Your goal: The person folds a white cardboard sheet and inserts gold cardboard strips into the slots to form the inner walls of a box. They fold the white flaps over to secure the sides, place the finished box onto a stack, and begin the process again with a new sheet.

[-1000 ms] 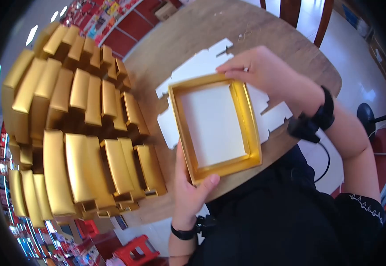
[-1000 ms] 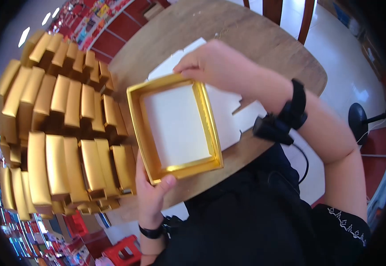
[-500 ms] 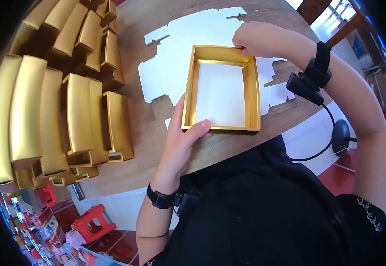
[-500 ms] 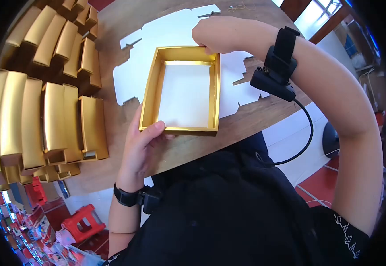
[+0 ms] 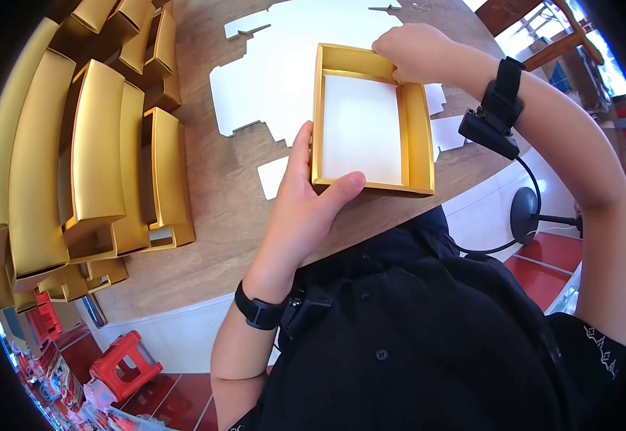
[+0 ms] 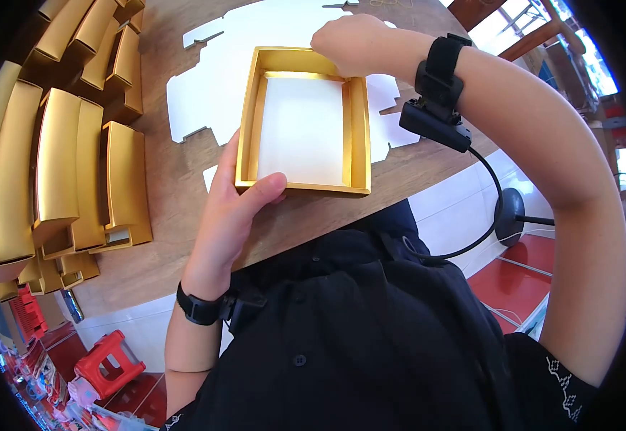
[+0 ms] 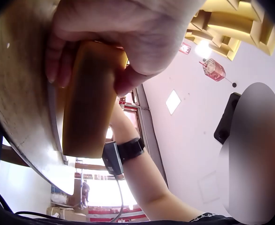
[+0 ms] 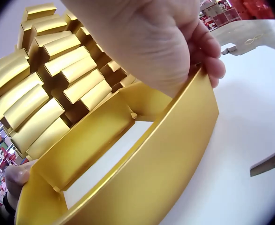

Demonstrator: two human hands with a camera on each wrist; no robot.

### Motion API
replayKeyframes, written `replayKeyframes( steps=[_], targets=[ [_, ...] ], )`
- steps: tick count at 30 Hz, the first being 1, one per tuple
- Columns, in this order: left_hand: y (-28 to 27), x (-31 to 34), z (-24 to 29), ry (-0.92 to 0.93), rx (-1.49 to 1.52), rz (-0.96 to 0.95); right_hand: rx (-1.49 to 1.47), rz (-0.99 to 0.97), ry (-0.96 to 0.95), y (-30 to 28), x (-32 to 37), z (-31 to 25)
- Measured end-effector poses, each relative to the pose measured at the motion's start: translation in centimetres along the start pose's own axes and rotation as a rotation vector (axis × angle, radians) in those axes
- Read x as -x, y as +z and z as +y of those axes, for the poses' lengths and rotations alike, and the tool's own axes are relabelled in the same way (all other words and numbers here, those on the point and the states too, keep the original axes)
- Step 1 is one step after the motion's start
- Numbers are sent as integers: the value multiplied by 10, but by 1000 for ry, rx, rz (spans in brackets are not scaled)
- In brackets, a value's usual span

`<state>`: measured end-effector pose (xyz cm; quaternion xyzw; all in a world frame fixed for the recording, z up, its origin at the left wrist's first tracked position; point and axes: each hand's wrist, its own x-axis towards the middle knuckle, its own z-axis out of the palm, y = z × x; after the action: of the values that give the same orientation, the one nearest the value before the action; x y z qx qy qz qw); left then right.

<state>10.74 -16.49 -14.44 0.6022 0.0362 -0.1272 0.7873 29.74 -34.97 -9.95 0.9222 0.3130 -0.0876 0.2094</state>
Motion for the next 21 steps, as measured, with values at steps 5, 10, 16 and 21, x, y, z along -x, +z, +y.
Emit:
replayKeyframes(
  steps=[5, 10, 16, 21],
  targets=[
    [1, -3, -5, 57, -65, -14, 12, 100, 3, 10, 0, -6],
    [5, -2, -12, 52, -42, 7, -5, 54, 5, 12, 8, -7],
    [5, 11, -14, 199, -340, 63, -612, 185, -38, -14, 53, 20],
    [17, 66, 67, 486, -369, 179, -1405, 845, -262, -33, 99, 47]
  ],
)
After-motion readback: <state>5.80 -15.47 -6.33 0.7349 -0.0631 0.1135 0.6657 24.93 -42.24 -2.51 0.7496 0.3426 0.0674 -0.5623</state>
